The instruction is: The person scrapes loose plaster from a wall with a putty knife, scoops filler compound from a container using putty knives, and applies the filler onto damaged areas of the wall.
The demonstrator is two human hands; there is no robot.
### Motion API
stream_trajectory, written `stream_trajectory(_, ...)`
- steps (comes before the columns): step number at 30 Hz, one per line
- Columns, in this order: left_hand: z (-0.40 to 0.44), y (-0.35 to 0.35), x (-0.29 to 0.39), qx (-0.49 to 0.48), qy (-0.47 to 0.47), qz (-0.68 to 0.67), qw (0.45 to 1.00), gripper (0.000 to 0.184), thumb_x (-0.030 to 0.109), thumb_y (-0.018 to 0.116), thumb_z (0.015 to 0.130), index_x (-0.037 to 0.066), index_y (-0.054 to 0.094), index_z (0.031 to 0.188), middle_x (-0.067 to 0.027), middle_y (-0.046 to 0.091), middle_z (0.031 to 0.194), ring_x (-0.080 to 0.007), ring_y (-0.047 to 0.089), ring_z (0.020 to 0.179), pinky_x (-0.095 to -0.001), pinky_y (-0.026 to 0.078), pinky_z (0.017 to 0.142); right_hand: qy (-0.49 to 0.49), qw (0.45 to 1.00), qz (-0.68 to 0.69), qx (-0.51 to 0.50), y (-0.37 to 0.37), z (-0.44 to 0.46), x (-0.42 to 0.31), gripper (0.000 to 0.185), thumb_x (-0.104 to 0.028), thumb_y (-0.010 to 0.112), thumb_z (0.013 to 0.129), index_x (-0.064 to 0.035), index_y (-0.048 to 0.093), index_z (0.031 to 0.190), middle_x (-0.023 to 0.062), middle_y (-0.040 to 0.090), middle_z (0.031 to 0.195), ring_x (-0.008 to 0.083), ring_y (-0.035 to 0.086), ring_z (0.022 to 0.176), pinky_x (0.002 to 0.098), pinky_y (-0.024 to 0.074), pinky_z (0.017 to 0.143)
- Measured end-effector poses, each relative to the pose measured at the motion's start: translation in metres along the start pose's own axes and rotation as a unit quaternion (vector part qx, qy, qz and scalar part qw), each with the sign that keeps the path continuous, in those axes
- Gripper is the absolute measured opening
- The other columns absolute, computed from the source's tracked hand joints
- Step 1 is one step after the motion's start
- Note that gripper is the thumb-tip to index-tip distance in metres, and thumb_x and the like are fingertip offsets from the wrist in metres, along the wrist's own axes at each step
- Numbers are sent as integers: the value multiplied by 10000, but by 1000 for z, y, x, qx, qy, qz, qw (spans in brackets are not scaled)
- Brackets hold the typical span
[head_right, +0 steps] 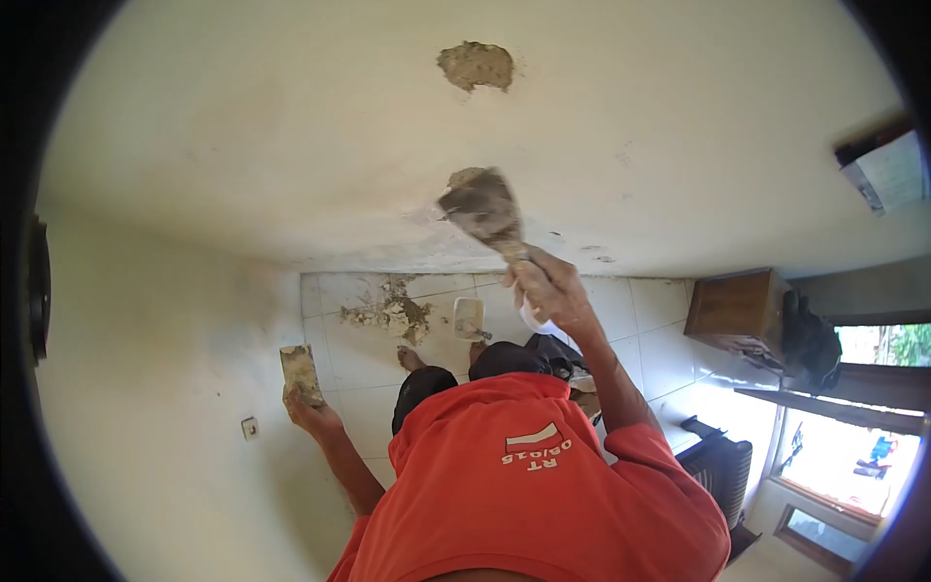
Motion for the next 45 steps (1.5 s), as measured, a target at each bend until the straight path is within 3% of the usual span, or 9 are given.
stream_trajectory(8, 0, 21, 35, -92, 16, 30, 995, 307, 180, 597, 867, -3, 549, 1108, -91, 580, 1080, -218, 583, 1016, -358, 500, 867, -26, 969, -107, 221, -85, -20, 48, 295, -299, 493, 1000, -35, 585, 907, 13, 531, 654, 70, 461, 541, 256, 381, 488)
stream_trajectory(12, 7, 30, 46, -96, 34, 34, 994, 292, 181, 598, 872, 2, 559, 1099, -84, 590, 1064, -211, 581, 1011, -350, 496, 873, -46, 966, -119, 224, -88, 11, 31, 290, -290, 501, 999, -30, 588, 906, 29, 516, 632, 92, 447, 534, 280, 389, 496)
stream_trajectory(14, 2, 23, 52, -94, 39, 38, 994, 288, 178, 603, 871, 4, 563, 1097, -83, 592, 1063, -210, 580, 1012, -347, 494, 876, -178, 949, -154, 210, -71, 24, 3, 329, -332, 495, 1007, -27, 594, 934, -8, 453, 620, 57, 378, 526, 248, 332, 461)
stream_trajectory(22, -4, 22, 56, -52, 46, 29, 997, 305, 164, 624, 863, 0, 560, 1112, -74, 592, 1071, -207, 577, 1014, -343, 485, 886, -113, 948, -123, 269, -49, 25, -6, 301, -265, 499, 1007, -8, 577, 870, 4, 469, 598, 82, 393, 524, 271, 349, 473)
stream_trajectory(28, -9, 35, 58, -98, 34, 37, 994, 322, 169, 632, 862, -1, 549, 1122, -91, 582, 1091, -224, 571, 1029, -352, 482, 895, -191, 938, -146, 250, -39, 11, -18, 307, -288, 518, 996, -19, 573, 857, -1, 487, 597, 66, 387, 504, 254, 341, 458)
stream_trajectory(31, -3, 21, 44, -80, 43, 67, 994, 327, 172, 620, 859, 1, 547, 1128, -101, 581, 1100, -236, 570, 1038, -362, 480, 901, -30, 962, -27, 270, -65, -20, 26, 351, -326, 485, 1012, -21, 586, 872, 21, 499, 586, 88, 415, 485, 263, 365, 467)
stream_trajectory(35, 6, 19, 35, -84, 36, 49, 995, 315, 169, 602, 855, 1, 560, 1118, -108, 584, 1109, -241, 575, 1047, -367, 477, 911, -26, 938, 131, 320, -60, -50, 60, 396, -388, 451, 1021, -51, 544, 835, -22, 456, 577, 54, 385, 470, 232, 306, 442)
stream_trajectory(38, -9, 51, 47, -174, 58, 67, 981, 319, 217, 600, 862, 10, 561, 1100, -108, 556, 1124, -238, 539, 1089, -370, 466, 916, -53, 930, 154, 329, -51, -52, 71, 388, -394, 455, 1019, -70, 541, 824, -27, 460, 583, 52, 392, 470, 221, 304, 445)
stream_trajectory(45, -38, 99, 53, -198, 8, 32, 980, 270, 125, 582, 852, 9, 567, 1095, -85, 619, 1058, -209, 625, 967, -326, 521, 836, -109, 901, 216, 360, -64, -24, 28, 409, -396, 459, 1012, -41, 561, 835, 6, 471, 557, 69, 391, 423, 217, 295, 380)
Point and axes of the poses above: each hand's wrist, its own z-axis towards the middle knuckle, its own y-axis out of the palm, x = y × z, the point moved 5 cm from there along z, towards the middle knuckle
